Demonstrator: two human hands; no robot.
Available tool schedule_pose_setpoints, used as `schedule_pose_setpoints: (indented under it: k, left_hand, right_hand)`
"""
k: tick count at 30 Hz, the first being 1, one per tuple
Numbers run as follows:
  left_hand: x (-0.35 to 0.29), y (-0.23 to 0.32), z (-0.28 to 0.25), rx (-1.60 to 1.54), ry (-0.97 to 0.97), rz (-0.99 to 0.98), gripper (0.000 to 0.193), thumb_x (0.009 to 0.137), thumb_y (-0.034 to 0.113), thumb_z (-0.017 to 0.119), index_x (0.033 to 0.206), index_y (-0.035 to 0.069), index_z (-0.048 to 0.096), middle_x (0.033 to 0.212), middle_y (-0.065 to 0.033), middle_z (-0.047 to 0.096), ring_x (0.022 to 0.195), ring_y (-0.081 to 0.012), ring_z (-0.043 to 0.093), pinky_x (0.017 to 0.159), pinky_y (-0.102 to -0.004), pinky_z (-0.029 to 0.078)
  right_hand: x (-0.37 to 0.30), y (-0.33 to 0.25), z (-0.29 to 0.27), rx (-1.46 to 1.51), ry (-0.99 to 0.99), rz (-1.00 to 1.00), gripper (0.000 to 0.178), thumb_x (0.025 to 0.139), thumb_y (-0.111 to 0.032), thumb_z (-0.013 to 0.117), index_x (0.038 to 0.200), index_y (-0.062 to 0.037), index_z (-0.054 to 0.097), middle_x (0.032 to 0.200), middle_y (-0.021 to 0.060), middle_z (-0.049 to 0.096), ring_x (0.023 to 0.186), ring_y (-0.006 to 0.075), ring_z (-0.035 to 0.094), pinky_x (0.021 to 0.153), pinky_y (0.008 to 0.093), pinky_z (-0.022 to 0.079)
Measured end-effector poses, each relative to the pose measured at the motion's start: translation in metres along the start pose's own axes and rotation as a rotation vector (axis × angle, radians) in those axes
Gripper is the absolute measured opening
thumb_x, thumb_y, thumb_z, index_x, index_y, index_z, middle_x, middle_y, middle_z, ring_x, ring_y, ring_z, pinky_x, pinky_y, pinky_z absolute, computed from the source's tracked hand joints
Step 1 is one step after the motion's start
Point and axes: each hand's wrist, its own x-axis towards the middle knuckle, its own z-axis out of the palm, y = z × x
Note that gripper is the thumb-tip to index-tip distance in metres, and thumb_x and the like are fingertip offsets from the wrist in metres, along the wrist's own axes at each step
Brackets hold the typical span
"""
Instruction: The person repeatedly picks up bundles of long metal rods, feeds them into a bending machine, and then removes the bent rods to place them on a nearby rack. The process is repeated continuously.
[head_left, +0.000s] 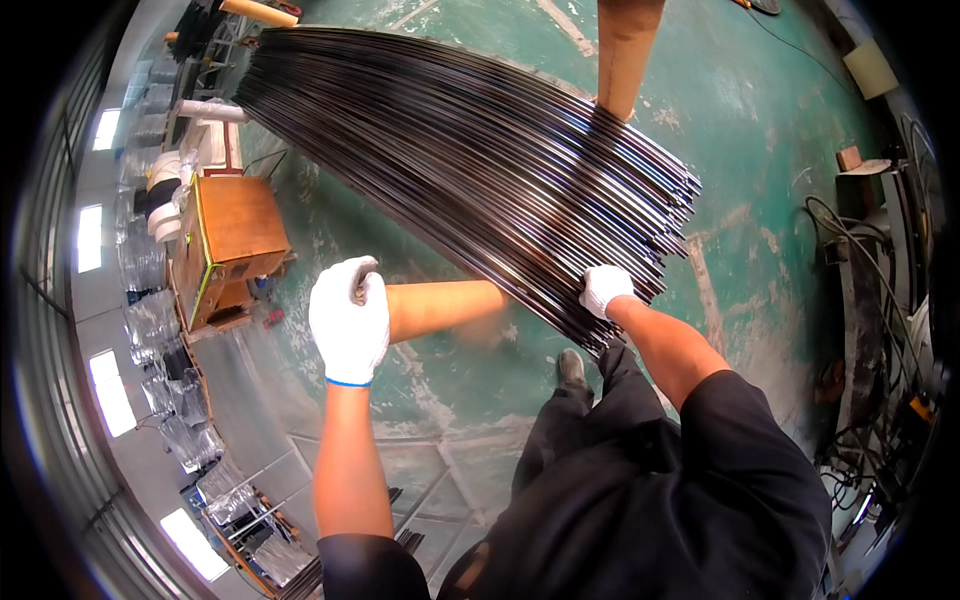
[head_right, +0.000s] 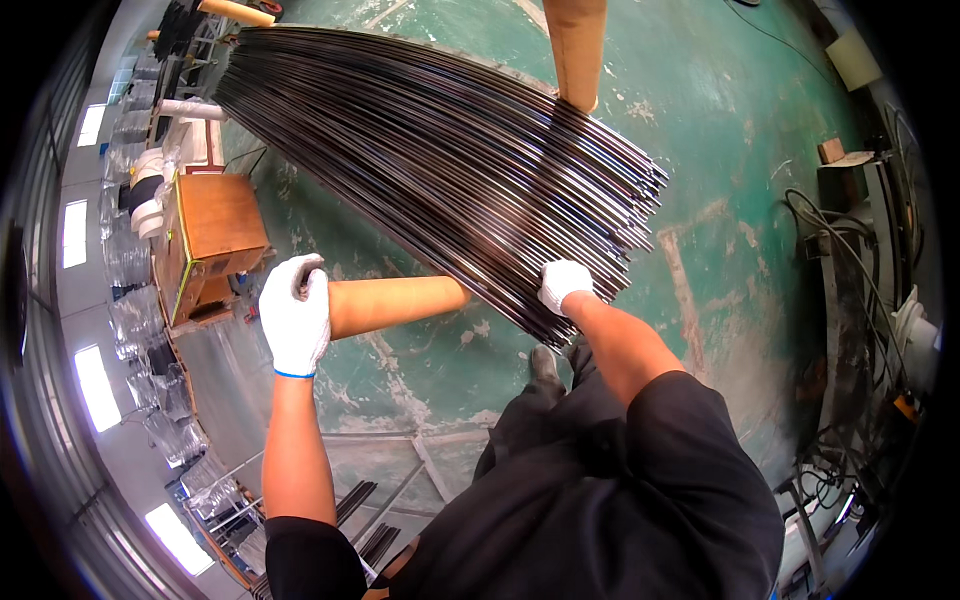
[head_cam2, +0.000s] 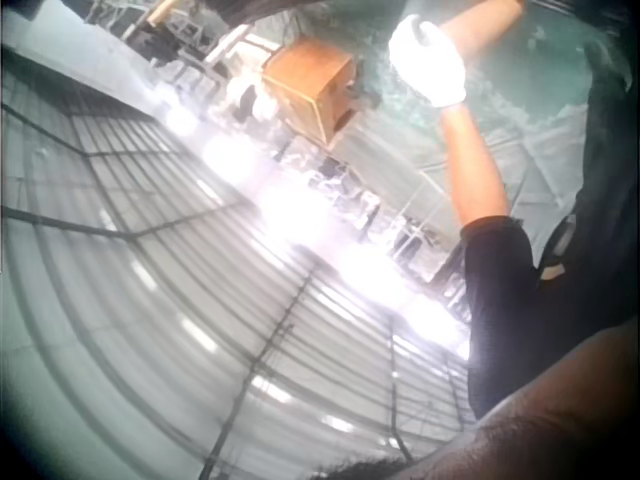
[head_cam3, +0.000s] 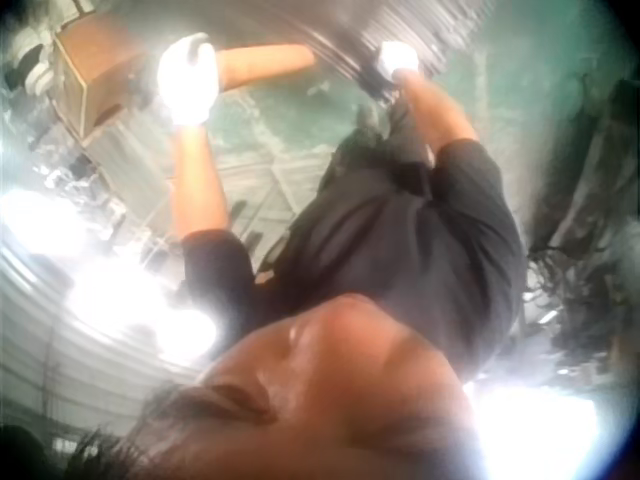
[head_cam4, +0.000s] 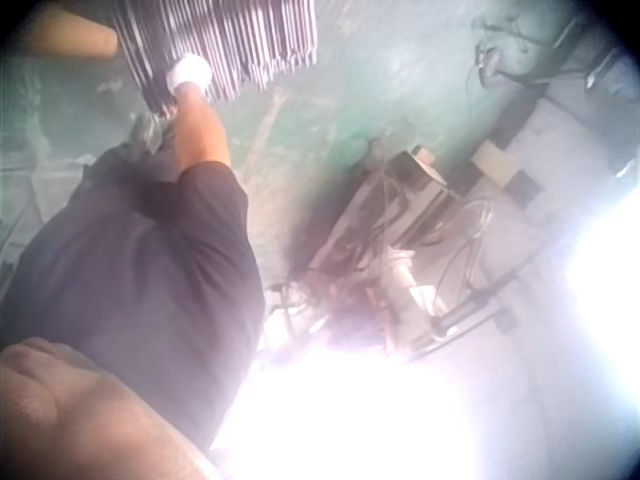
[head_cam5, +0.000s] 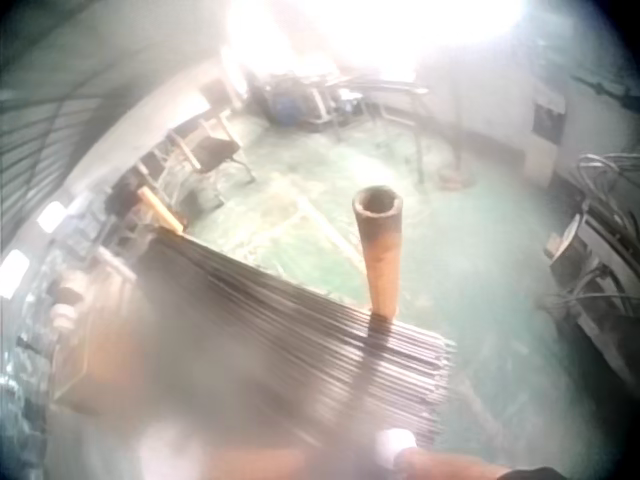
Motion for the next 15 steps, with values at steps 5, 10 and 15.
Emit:
schedule_pose_setpoints:
  k: [5, 10, 15]
  left_hand:
    - [-0.006, 0.003, 0.000, 0.031, 0.098, 0.018, 0.016, 0.086, 0.007, 0.072, 0.102, 0.009, 0.075, 0.096, -0.0102, 0.073, 0.090, -0.0302, 0.069, 0.083, -0.0410, 0.055]
    - [-0.010, 0.004, 0.001, 0.133, 0.240, 0.169, 0.016, 0.082, 0.007, 0.073, 0.098, 0.011, 0.073, 0.088, -0.0092, 0.069, 0.083, -0.0309, 0.066, 0.079, -0.0433, 0.052]
    - [-0.017, 0.007, -0.005, 0.160, 0.423, 0.347, 0.019, 0.079, 0.007, 0.073, 0.098, 0.006, 0.073, 0.087, -0.0106, 0.069, 0.083, -0.0332, 0.066, 0.078, -0.0457, 0.052]
  right_hand:
    - [-0.005, 0.001, -0.042, 0.161, -0.181, -0.008, 0.052, 0.070, -0.043, 0.086, 0.100, -0.0009, 0.080, 0.096, 0.0252, 0.076, 0.094, 0.0393, 0.075, 0.088, 0.0437, 0.059]
    - [-0.025, 0.001, -0.066, 0.885, -0.343, 0.144, 0.019, 0.089, -0.011, 0.082, 0.094, 0.0042, 0.071, 0.069, 0.0095, 0.071, 0.053, 0.0187, 0.067, 0.047, 0.0346, 0.055]
    - [-0.064, -0.033, -0.108, 0.910, -0.333, 0.149, 0.028, 0.103, -0.030, 0.070, 0.095, -0.0031, 0.069, 0.068, 0.0064, 0.067, 0.048, 0.0157, 0.061, 0.043, 0.0341, 0.052]
